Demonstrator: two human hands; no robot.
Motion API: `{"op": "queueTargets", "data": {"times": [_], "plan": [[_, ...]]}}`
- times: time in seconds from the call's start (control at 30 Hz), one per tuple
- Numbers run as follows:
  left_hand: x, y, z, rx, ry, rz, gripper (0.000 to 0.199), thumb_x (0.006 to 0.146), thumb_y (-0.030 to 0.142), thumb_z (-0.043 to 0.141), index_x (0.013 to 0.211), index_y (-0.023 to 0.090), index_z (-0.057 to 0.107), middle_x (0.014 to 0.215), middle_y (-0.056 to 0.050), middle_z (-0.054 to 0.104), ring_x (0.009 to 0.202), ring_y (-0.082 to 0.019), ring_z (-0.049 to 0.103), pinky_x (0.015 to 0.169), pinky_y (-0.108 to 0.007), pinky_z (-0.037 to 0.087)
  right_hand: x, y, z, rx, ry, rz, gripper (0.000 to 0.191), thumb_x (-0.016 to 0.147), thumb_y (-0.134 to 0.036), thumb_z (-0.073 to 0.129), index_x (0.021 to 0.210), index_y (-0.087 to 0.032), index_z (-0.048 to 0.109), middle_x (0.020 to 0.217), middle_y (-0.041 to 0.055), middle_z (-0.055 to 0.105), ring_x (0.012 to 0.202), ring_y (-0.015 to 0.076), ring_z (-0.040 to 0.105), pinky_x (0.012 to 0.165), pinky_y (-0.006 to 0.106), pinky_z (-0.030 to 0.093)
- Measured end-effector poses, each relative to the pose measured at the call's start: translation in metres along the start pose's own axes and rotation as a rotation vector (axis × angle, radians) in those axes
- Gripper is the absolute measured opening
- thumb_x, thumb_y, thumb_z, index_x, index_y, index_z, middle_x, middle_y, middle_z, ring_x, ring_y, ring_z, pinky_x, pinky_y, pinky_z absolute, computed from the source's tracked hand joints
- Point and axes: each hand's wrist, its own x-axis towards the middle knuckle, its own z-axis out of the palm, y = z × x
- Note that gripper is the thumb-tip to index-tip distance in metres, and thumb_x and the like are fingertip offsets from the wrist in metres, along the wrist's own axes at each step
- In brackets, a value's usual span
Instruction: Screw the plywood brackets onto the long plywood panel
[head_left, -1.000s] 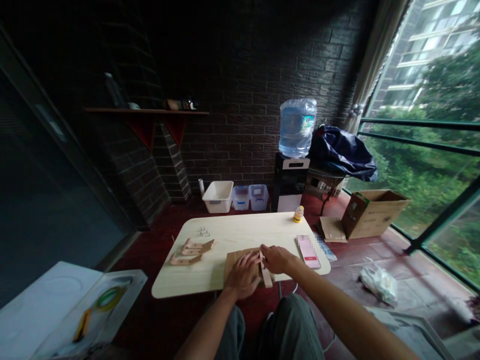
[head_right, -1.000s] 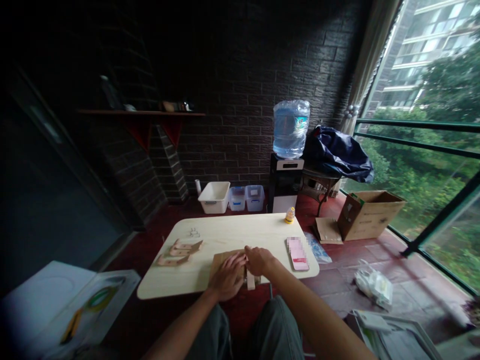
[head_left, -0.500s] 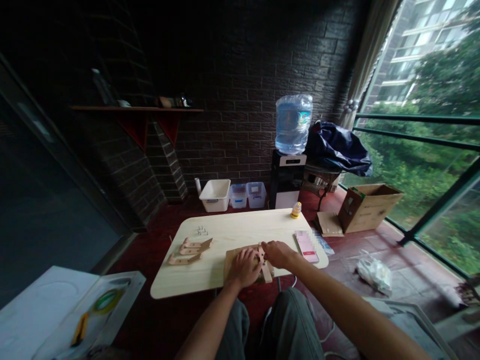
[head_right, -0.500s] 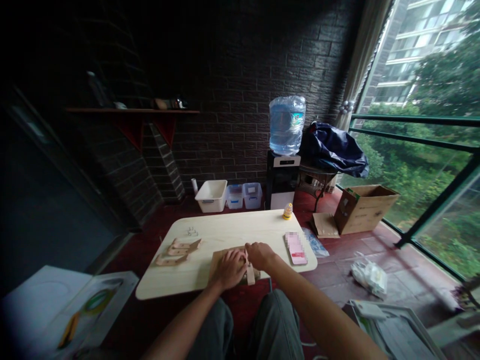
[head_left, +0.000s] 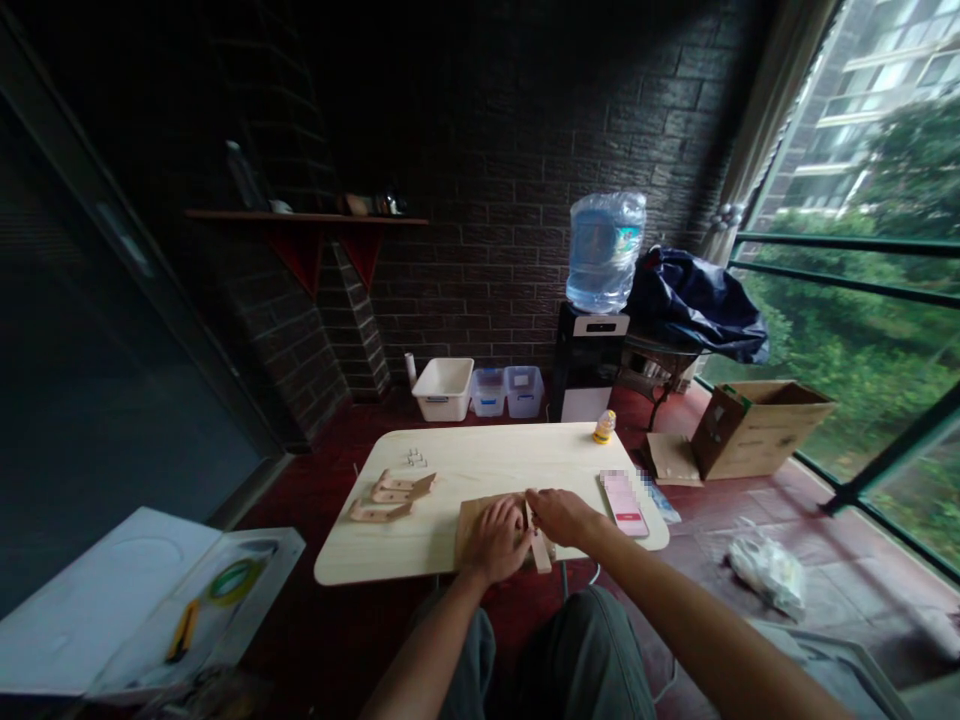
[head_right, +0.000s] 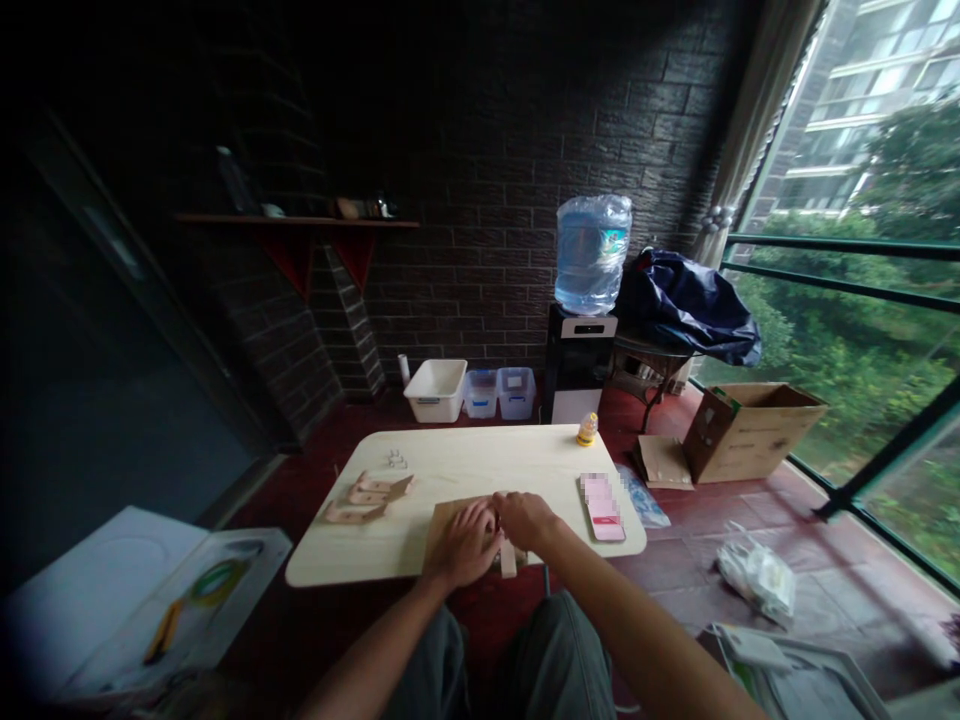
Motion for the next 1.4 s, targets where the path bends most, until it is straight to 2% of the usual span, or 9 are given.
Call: {"op": "queueTargets", "data": {"times": [0.17,0.27,0.4,0.57,0.83,1.0,1.2,1.3,1.4], "plan": [[0.001,0.001,0.002,-0.002,0.031,0.035,0.016,0.095,0.034,0.049,0.104,0.025,0.059,0.143,-0.004,0.053,0.140,-0.023,0.040,0.120,-0.046,0.030,0.001,-0.001,0.000,-0.027,0.002,0.020,0.032,0.095,-0.027,0.048,0.122,-0.011,0.054,0.107,0.0192,0.071,0.097,0.0286,0.071,0.074,0.036,0.054],[0.002,0.002,0.001,0.004,0.029,0.036,0.021,0.094,0.033,0.050,0.112,0.025,0.058,0.142,-0.006,0.054,0.140,-0.024,0.041,0.119,-0.048,0.031,0.001,0.002,0.000,-0.005,0.007,-0.003,0.034,0.095,-0.030,0.047,0.122,-0.010,0.055,0.107,0.0191,0.071,0.097,0.0293,0.070,0.075,0.037,0.054],[0.003,0.002,0.002,0.009,0.037,0.037,0.016,0.093,0.032,0.052,0.106,0.024,0.060,0.138,-0.007,0.057,0.138,-0.025,0.043,0.118,-0.050,0.032,0.002,0.008,0.002,0.012,0.012,-0.051,0.036,0.092,-0.023,0.049,0.127,-0.017,0.052,0.112,0.0142,0.072,0.100,0.0248,0.070,0.078,0.034,0.053],[0.004,0.002,0.005,0.015,0.040,0.039,0.014,0.096,0.034,0.049,0.094,0.024,0.059,0.141,-0.006,0.055,0.139,-0.024,0.042,0.118,-0.049,0.032,0.004,0.011,0.007,-0.021,-0.019,-0.013,0.036,0.093,-0.024,0.050,0.129,-0.015,0.048,0.110,0.0164,0.072,0.099,0.0261,0.071,0.077,0.035,0.054],[0.005,0.003,0.006,0.013,0.054,0.049,0.014,0.095,0.034,0.049,0.098,0.024,0.059,0.140,-0.006,0.057,0.137,-0.024,0.044,0.118,-0.049,0.033,0.000,0.009,0.003,-0.050,-0.025,0.002,0.038,0.093,-0.025,0.050,0.128,-0.010,0.050,0.108,0.0189,0.072,0.096,0.0282,0.071,0.075,0.036,0.055],[0.004,0.002,0.007,0.007,0.060,0.036,0.011,0.094,0.032,0.051,0.095,0.024,0.059,0.139,-0.006,0.057,0.138,-0.024,0.044,0.118,-0.049,0.033,0.001,0.004,0.003,-0.061,-0.003,-0.011,0.035,0.091,-0.021,0.054,0.125,-0.015,0.053,0.112,0.0150,0.072,0.100,0.0261,0.071,0.079,0.034,0.055],[0.003,0.002,0.006,-0.001,0.071,0.024,0.022,0.092,0.031,0.054,0.112,0.023,0.058,0.141,-0.008,0.056,0.137,-0.025,0.044,0.118,-0.049,0.033,0.010,-0.005,0.005,-0.093,0.001,0.028,0.032,0.093,-0.028,0.055,0.121,-0.014,0.057,0.114,0.0169,0.071,0.097,0.0262,0.071,0.078,0.034,0.056],[0.003,0.001,0.007,0.003,0.072,0.023,0.016,0.091,0.029,0.054,0.105,0.024,0.059,0.140,-0.007,0.057,0.138,-0.025,0.044,0.118,-0.049,0.033,0.011,-0.005,0.003,-0.088,-0.013,0.011,0.041,0.091,-0.029,0.056,0.128,-0.013,0.052,0.114,0.0169,0.070,0.097,0.0264,0.071,0.078,0.036,0.056],[0.002,0.000,0.008,0.005,0.065,0.032,0.008,0.091,0.030,0.054,0.095,0.024,0.060,0.136,-0.007,0.059,0.138,-0.026,0.044,0.118,-0.050,0.033,0.010,-0.002,0.003,-0.074,-0.008,-0.037,0.045,0.088,-0.020,0.056,0.132,-0.017,0.049,0.119,0.0152,0.069,0.103,0.0246,0.069,0.081,0.035,0.056]]}}
